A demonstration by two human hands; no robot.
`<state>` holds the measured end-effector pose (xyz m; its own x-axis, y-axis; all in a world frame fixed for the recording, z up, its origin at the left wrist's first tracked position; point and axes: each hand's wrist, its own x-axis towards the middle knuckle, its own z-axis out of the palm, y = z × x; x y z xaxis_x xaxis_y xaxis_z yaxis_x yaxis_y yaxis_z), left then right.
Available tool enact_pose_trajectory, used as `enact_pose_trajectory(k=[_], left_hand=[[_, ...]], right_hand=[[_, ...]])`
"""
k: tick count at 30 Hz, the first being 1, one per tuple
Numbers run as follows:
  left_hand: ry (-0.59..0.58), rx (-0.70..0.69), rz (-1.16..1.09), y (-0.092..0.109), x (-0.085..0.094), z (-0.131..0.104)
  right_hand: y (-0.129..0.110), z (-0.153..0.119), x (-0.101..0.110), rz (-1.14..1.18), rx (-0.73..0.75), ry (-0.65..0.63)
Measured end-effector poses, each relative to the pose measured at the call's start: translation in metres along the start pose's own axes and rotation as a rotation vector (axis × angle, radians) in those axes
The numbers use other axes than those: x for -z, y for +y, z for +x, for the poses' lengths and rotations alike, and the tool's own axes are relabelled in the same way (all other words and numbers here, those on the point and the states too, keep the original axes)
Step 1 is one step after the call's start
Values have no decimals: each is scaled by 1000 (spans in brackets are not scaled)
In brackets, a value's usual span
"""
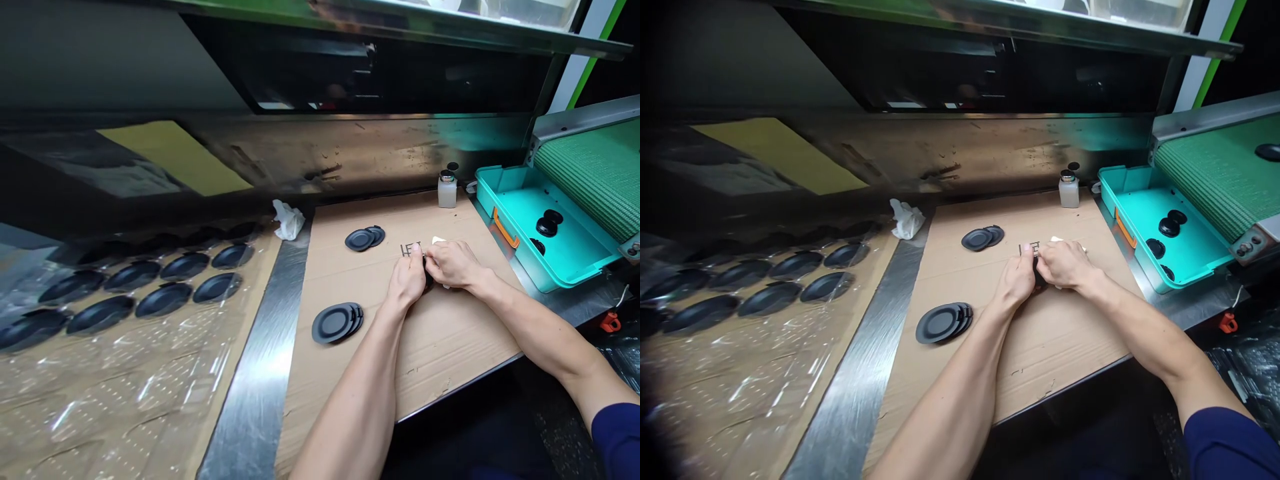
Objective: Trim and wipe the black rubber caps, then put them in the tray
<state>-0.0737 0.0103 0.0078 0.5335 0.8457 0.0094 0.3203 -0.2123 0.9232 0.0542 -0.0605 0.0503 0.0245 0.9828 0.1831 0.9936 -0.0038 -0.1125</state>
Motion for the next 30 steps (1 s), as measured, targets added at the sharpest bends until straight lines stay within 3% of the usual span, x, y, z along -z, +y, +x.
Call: enact_pose_trajectory(k=[7, 22, 26, 30], left_hand=[[11, 67, -202, -2, -3, 1], [26, 66, -147, -4, -3, 2], [28, 64, -177, -6, -5, 2], [9, 192, -292, -2, -5, 4]], right_hand=[[3, 0, -3, 13, 30, 34], [3, 1, -1, 25, -32, -8], [4, 2, -3, 47, -17, 44], [7, 3, -10, 104, -43, 50]])
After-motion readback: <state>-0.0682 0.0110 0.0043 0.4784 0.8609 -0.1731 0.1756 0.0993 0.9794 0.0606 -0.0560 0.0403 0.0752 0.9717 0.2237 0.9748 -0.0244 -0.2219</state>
